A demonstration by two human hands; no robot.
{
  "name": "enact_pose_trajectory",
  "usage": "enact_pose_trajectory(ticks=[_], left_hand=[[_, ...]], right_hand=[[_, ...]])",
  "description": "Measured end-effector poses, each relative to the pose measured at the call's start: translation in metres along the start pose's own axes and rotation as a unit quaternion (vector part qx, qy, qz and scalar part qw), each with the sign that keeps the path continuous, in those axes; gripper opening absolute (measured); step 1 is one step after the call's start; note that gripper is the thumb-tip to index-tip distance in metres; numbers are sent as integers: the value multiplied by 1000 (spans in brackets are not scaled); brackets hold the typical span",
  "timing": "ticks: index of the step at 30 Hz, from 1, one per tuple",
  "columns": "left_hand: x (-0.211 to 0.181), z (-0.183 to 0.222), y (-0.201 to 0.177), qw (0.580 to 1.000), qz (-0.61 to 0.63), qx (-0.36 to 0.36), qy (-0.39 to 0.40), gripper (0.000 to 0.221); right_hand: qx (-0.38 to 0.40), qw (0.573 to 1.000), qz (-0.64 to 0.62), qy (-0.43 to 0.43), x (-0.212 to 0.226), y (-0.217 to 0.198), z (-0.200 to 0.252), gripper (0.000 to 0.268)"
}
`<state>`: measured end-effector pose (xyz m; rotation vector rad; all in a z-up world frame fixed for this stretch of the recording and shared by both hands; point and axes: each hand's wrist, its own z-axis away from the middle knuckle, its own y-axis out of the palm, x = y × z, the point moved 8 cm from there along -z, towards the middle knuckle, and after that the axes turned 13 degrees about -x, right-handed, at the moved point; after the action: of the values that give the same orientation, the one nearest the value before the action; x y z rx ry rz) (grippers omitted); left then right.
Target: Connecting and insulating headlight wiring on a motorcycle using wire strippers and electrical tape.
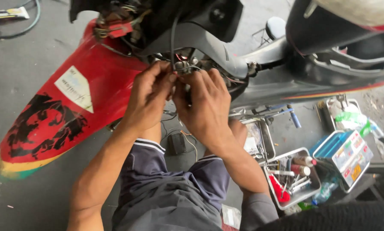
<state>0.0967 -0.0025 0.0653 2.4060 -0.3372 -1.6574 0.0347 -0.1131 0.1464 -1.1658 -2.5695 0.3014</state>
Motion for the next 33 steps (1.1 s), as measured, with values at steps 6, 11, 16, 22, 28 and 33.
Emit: enact_pose_trajectory(ticks=[6,11,16,22,28,33], left_hand=[[23,-4,4,960,193,10,-202,10],[-10,19,0,989,29,33,-139,19],[-31,14,-9,996,-72,-45,-8,15],[-70,25,-2,908,-295,-75,288,9],[-57,32,4,852,-360,-112,363,5],[-54,29,0,888,-267,-182,327,5]], right_hand=[[97,856,-275,-426,126,-19,92,31],[180,921,-181,-293,45,-22,259,12],[0,988,149,-49,-171,-44,145,22],[22,966,233,110,-307,-48,116,24],[219,920,323,38,-362,-22,143,78],[165,911,374,-49,-366,-23,149,49]])
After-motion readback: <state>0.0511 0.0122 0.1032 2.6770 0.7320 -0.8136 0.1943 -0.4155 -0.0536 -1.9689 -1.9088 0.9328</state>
